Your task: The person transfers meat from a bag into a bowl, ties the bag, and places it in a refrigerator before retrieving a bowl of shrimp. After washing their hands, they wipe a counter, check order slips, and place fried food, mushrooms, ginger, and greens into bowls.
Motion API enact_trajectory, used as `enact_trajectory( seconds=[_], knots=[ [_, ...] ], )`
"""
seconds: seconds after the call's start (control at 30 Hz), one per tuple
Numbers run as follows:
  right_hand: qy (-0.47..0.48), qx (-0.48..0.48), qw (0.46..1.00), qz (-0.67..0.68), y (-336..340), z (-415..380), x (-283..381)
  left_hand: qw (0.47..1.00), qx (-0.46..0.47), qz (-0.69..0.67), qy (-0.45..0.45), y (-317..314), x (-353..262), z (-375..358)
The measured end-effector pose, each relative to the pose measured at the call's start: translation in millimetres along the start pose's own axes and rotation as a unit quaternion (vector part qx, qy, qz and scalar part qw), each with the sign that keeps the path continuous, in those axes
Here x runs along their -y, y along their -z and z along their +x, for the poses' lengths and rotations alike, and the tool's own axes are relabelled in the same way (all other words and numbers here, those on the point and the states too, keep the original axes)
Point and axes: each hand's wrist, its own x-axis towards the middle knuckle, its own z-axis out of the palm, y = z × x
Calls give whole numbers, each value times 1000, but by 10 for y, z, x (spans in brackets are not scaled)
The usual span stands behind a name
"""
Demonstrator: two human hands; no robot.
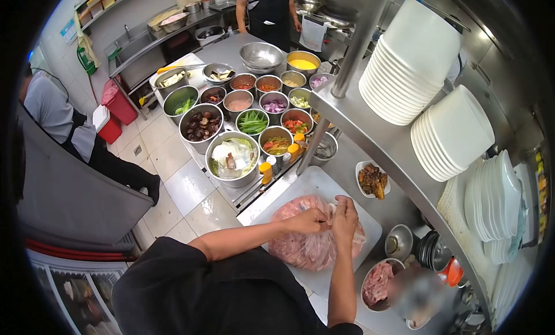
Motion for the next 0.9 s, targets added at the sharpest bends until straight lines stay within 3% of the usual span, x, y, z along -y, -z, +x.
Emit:
enact_trajectory(
  seconds=[0.03, 0.13, 0.27, 0.33, 0.37, 0.43, 0.47, 0.5, 0.53, 0.57, 0.63, 0.77, 0.8, 0.83, 0.87, 0.9],
  knots=[
    [-143, -14, 979, 144, -31, -35, 265, 1000, -14, -5, 2, -22, -1, -4],
    [-216, -9, 947, 235, -91, 16, 266, 998, -13, 51, -19, -70, -47, -18],
    [-203, -54, 944, 255, -234, 264, 251, 985, 19, 163, -55, -79, -19, -53],
    [-267, -61, 900, 339, -279, 308, 378, 968, -62, 179, -163, -106, 82, -37],
    [-267, -60, 900, 339, -280, 310, 343, 968, -62, 179, -163, -122, 137, -27],
    [-252, -13, 902, 351, -241, 332, 224, 998, -16, 64, -6, -67, 43, -43],
    [-252, -14, 903, 348, -172, 308, 170, 998, -15, 61, -7, -49, 6, -48],
    [-124, 35, 975, 182, -83, 262, 108, 999, -22, 33, 34, -27, -29, -52],
    [13, 83, 996, 6, 6, 232, 66, 997, -29, 6, 73, 5, -51, -41],
    [15, 83, 996, 3, 137, 200, 52, 997, -29, 4, 70, 36, -57, -17],
    [-60, 283, 938, -193, 425, 90, 134, 991, -34, -80, 105, 63, -26, -17],
    [-92, 364, 892, -252, 635, 44, 67, 980, -38, -171, 92, 118, 68, -15],
    [-170, 340, 923, -52, 613, 18, -8, 960, -29, -249, 125, 171, 57, -7],
    [-236, 300, 912, 150, 617, -7, -58, 932, -21, -325, 159, 205, 47, 4],
    [-237, 295, 913, 151, 619, -63, -86, 933, -16, -322, 158, 206, 91, 19],
    [-274, 190, 871, 361, 572, -130, 13, 915, -15, -371, 159, 201, 176, 45]
  ],
)
